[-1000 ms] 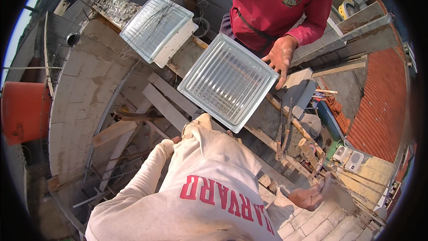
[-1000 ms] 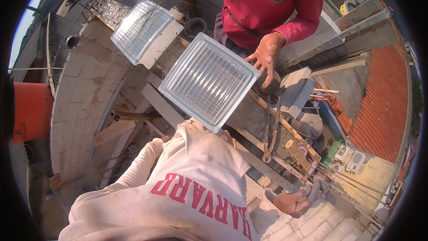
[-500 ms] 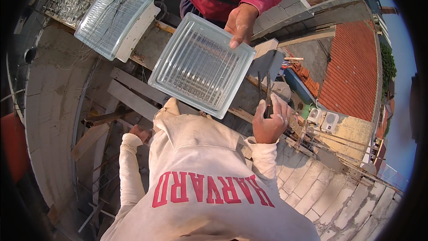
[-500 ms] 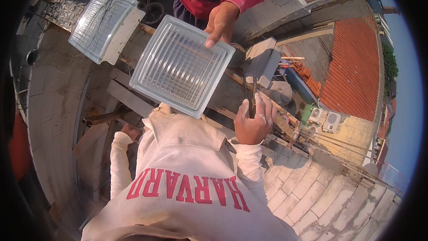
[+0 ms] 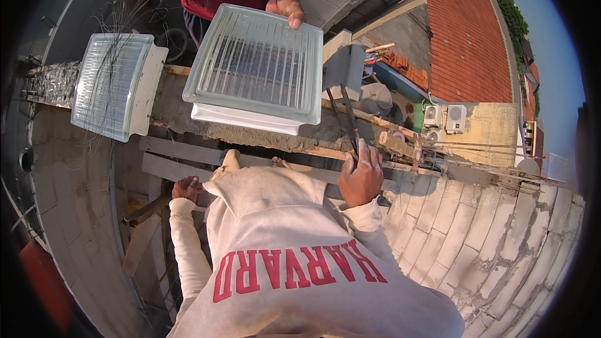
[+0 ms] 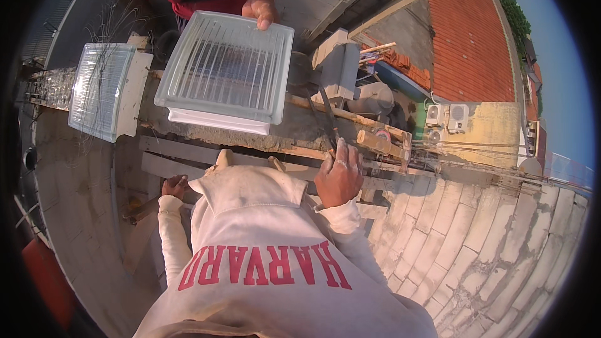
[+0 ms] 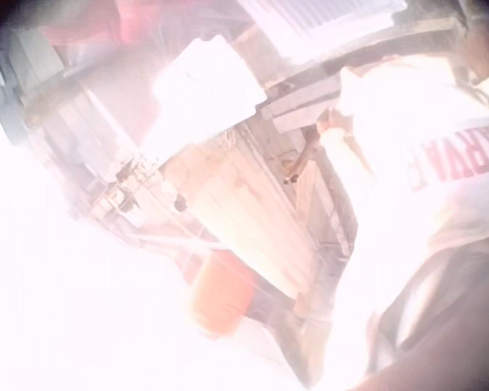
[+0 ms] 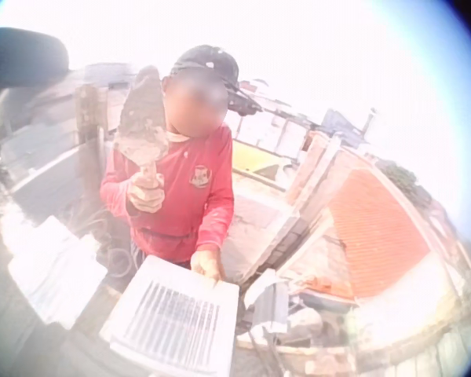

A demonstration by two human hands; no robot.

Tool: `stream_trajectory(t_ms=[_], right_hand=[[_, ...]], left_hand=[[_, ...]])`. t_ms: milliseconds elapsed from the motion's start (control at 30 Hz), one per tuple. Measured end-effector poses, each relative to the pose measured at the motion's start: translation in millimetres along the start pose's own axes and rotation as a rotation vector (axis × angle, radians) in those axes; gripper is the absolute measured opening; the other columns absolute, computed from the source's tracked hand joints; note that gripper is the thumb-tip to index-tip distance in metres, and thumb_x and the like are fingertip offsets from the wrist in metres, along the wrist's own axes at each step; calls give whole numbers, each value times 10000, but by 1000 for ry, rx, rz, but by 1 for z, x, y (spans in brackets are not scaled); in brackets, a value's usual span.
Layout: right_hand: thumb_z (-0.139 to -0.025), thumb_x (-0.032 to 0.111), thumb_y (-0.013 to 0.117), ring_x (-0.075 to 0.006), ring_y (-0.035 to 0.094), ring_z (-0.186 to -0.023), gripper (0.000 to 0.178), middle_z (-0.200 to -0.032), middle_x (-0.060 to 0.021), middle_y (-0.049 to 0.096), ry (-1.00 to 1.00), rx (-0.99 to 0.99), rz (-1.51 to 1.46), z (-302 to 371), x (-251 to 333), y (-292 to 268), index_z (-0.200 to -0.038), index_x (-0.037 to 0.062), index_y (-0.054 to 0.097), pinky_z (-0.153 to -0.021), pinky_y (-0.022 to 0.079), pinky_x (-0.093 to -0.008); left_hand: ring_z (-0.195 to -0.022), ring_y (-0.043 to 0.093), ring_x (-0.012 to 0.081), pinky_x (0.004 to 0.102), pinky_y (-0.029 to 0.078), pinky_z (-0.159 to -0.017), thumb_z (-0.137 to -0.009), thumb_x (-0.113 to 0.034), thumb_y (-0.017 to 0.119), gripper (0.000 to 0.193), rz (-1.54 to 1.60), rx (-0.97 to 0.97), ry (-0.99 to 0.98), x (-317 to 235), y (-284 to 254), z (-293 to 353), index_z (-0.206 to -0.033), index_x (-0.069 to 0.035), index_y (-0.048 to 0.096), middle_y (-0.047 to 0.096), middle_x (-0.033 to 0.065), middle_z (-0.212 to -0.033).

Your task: The person handles a white rectangular light fixture and uses pliers to cut and twist wire ties on a rebar grid above a concrete beam. The person positions the fixture and secures it to the rebar structure.

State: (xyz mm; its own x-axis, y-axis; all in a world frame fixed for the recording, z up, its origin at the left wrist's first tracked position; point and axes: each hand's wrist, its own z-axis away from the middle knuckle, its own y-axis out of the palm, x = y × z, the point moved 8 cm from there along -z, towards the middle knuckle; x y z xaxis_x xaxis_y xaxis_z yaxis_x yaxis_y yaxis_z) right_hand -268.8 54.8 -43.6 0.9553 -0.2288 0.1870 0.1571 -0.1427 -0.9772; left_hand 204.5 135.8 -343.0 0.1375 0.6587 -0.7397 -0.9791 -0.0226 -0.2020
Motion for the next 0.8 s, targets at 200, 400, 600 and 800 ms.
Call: stream_trajectory(t_ms=[200, 400, 600, 800], right_hand=[[-759, 100, 699, -428, 615, -939, 465, -1025, -207, 631, -27, -84, -56, -8, 1, -16, -1185, -76, 641, -830, 505, -517], [-715, 119, 709, -431, 664, -915, 422, -1018, -233, 672, 60, -208, -153, -8, -6, -25, -1090, -67, 657, -796, 533, -509], [-715, 66, 690, -440, 669, -910, 426, -1020, -240, 677, 18, -268, -250, -2, -13, -22, -1119, -61, 640, -802, 545, -490], [-690, 16, 679, -437, 657, -884, 483, -982, -220, 662, -83, -376, -290, 10, -4, -51, -1159, -67, 602, -787, 548, -500]], left_hand=[[-803, 739, 242, 372, 601, -721, -903, -160, 690, 269, -192, 99, 155, -19, 15, -15, -1064, 53, 728, 767, 151, -920], [-960, 723, 393, 433, 579, -831, -831, -88, 677, 259, -536, 210, 526, -90, 59, 17, -1081, -77, 742, 754, 213, -978], [-929, 746, 381, 418, 586, -823, -837, -11, 649, 326, -557, 319, 548, -174, 91, 64, -1155, -51, 706, 756, 211, -1030], [-1001, 748, 311, 378, 556, -906, -963, -181, 699, 324, -368, 435, 501, -285, 131, 117, -1215, 21, 677, 765, 185, -1066]])
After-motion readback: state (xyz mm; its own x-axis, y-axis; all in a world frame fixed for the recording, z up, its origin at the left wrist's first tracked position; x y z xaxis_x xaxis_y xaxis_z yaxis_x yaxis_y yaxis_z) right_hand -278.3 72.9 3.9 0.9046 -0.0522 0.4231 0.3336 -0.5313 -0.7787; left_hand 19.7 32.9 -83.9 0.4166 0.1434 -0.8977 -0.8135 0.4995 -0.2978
